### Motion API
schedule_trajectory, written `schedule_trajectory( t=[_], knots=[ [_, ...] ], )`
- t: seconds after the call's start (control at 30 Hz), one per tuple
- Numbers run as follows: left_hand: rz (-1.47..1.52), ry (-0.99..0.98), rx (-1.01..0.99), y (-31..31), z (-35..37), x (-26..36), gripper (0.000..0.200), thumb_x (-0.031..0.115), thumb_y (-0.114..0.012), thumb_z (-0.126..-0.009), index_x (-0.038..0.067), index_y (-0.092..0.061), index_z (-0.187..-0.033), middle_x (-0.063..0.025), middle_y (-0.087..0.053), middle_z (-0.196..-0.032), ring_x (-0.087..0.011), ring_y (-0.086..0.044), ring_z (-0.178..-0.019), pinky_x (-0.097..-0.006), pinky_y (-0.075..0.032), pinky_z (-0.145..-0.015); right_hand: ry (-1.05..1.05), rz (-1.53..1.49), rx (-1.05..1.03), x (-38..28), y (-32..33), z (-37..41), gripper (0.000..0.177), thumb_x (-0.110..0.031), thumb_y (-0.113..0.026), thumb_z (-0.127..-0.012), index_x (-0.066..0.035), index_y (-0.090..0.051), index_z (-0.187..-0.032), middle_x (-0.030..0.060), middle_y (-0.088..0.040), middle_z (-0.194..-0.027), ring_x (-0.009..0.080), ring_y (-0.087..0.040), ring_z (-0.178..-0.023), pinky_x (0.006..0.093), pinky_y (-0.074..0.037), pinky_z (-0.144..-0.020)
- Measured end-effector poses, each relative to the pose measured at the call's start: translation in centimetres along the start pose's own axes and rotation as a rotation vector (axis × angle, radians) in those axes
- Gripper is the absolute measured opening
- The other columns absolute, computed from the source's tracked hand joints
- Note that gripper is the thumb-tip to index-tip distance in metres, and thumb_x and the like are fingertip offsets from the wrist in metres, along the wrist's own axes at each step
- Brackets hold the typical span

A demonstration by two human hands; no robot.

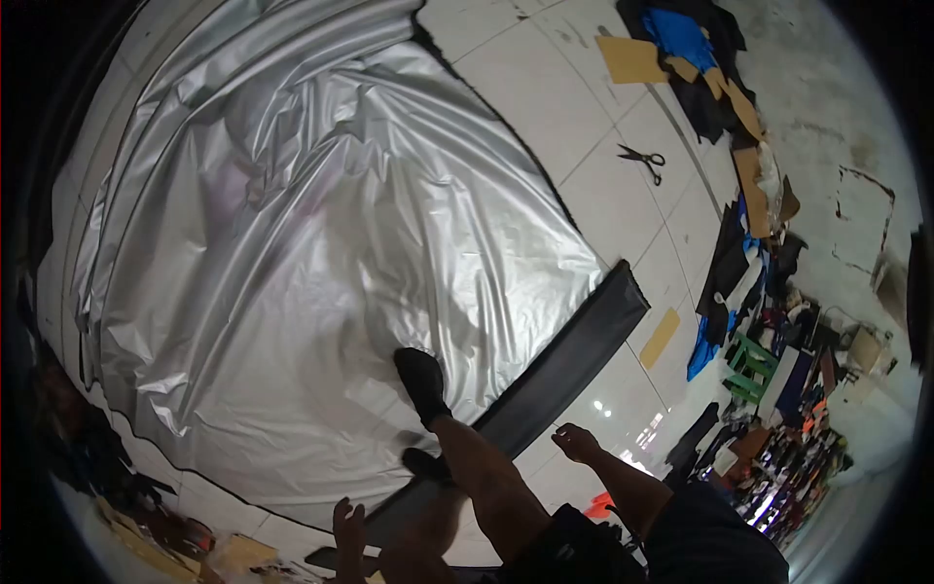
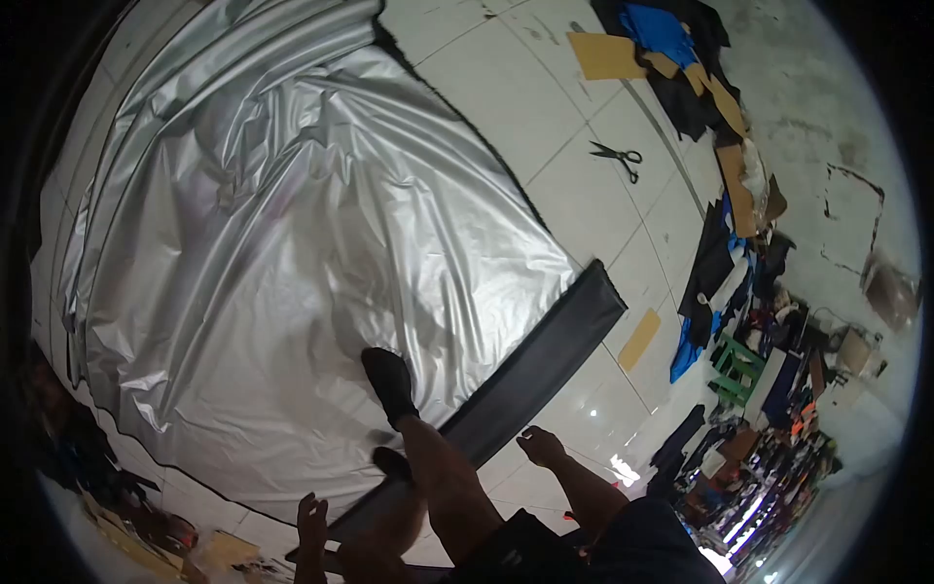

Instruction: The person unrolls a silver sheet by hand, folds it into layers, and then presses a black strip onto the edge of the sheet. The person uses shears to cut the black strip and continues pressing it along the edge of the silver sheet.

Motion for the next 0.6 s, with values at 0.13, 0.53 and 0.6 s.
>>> schedule_trajectory(
  t=[0.13,0.53,0.6],
  knots=[
    [0.179,-0.093,-0.048,-2.1,0.1,9.0,0.044,0.019,-0.061,-0.085,0.001,-0.048,-0.123,-0.0144,-0.054,-0.115,-0.0221,-0.054,-0.103,-0.0343,-0.044,-0.085,-0.039,-0.021,-0.003,3.3,1.2,4.1,0.035,-0.040,-0.049,-0.090,-0.012,-0.060,-0.108,0.0116,-0.059,-0.112,0.0293,-0.060,-0.098,0.0395,-0.048,-0.086],
    [0.013,-0.300,0.118,-7.1,5.7,7.8,0.044,0.020,-0.064,-0.080,-0.001,-0.052,-0.117,-0.0183,-0.059,-0.104,-0.0279,-0.058,-0.095,-0.0368,-0.047,-0.081,-0.213,-0.439,-0.083,18.9,-6.1,13.8,0.048,-0.048,-0.055,-0.084,-0.005,-0.061,-0.105,0.0125,-0.068,-0.092,0.0236,-0.065,-0.084,0.0359,-0.050,-0.078],
    [0.004,-0.293,0.127,-8.1,7.4,6.7,0.043,0.020,-0.064,-0.080,-0.001,-0.052,-0.117,-0.0183,-0.059,-0.104,-0.0285,-0.058,-0.095,-0.0371,-0.047,-0.082,-0.136,-0.368,-0.034,20.0,-4.4,15.9,0.046,-0.047,-0.057,-0.084,-0.006,-0.061,-0.104,0.0126,-0.068,-0.090,0.0231,-0.065,-0.083,0.0346,-0.051,-0.076]
  ],
)
Point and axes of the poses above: each hand's wrist, its own z-axis away from the middle knuckle, its own y-axis out of the back of the hand, x = y × z, the point moved 7 cm from there along -z, towards the middle knuckle
